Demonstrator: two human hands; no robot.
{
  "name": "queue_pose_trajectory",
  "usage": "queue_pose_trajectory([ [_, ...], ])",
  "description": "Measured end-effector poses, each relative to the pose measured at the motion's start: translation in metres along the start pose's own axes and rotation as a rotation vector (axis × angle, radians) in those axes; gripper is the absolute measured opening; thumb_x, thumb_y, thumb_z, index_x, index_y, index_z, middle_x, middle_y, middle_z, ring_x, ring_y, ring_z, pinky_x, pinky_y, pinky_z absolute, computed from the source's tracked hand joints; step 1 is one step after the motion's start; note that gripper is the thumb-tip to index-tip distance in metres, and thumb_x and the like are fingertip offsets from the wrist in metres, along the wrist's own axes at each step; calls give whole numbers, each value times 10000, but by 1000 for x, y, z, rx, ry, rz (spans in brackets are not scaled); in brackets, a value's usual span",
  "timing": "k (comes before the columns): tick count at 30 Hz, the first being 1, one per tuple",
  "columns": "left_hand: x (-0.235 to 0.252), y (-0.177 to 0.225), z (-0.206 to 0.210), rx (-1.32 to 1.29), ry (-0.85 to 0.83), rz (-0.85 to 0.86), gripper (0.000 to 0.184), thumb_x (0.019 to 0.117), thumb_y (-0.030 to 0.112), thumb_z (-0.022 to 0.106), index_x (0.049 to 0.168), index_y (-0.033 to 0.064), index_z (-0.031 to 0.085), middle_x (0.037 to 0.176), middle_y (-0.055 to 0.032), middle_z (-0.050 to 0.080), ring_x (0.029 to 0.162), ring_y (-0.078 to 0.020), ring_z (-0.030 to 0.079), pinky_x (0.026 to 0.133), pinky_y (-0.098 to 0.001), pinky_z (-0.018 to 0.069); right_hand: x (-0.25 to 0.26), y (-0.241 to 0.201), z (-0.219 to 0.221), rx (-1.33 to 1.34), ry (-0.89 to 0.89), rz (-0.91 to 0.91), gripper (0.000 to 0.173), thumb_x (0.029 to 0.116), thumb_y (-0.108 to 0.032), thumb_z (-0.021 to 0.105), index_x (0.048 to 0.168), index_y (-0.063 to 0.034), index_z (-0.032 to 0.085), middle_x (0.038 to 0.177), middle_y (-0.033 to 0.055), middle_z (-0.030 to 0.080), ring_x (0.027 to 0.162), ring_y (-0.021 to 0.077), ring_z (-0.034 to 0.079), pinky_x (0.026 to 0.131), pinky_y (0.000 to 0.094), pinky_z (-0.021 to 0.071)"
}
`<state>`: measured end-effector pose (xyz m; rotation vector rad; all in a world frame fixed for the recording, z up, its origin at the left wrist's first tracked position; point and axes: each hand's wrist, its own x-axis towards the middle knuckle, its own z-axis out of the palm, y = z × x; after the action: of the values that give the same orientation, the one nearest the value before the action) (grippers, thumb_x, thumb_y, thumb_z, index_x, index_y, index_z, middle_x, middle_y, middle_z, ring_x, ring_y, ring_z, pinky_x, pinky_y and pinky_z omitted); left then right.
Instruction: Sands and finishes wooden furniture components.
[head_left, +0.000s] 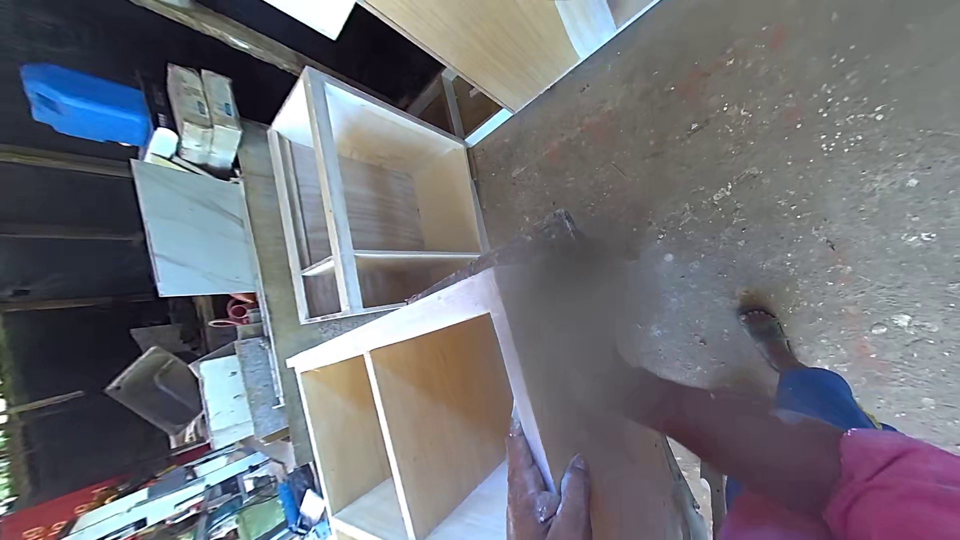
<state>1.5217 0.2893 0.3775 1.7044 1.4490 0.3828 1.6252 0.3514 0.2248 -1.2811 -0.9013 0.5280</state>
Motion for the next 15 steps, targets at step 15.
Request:
queue_pose_trajectory([
  [15,-3,4,1,28,14,-63,858,845,-47,591,1597,-30,180,1559,-158,425,1311,-60,548,1037,-219,504,-16,53,-6,0,-73,517,593,1093,-301,276,1604,-1,260,1675,184,244,1564,285,213,1274,461,196],
])
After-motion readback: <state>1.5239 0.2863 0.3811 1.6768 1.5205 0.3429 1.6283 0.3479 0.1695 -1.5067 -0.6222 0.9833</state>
